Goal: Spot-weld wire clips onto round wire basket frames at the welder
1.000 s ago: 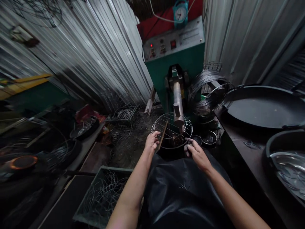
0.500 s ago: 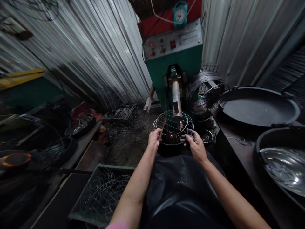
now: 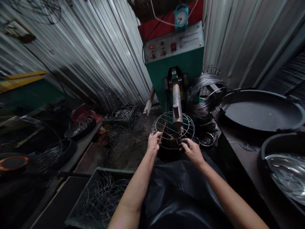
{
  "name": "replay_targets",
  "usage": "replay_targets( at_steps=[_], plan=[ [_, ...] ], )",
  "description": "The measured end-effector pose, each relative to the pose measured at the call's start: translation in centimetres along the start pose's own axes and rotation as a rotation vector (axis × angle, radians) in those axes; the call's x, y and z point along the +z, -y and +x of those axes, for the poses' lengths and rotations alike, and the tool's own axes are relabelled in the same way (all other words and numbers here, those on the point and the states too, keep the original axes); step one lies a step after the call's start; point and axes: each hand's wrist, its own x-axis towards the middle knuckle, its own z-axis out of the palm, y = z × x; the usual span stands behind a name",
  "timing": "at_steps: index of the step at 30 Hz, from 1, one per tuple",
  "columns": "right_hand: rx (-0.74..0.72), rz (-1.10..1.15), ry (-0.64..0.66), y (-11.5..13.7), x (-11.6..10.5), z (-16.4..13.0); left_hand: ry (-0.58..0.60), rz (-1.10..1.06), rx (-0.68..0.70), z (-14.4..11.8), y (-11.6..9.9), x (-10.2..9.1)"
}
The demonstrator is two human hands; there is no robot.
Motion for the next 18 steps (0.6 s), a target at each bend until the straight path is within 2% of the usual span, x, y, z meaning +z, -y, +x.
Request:
replay_targets(
  at_steps=[9, 18],
  plan=[
    [0.016, 0.057, -0.009, 0.0, 0.0, 0.3, -0.003, 0.009, -0.001, 0.3, 0.4, 0.0],
    [-0.024, 0.057, 0.013, 0.1, -0.3, 1.3, -0.029, 0.02, -0.049, 0.4, -0.6, 0.8]
  ],
)
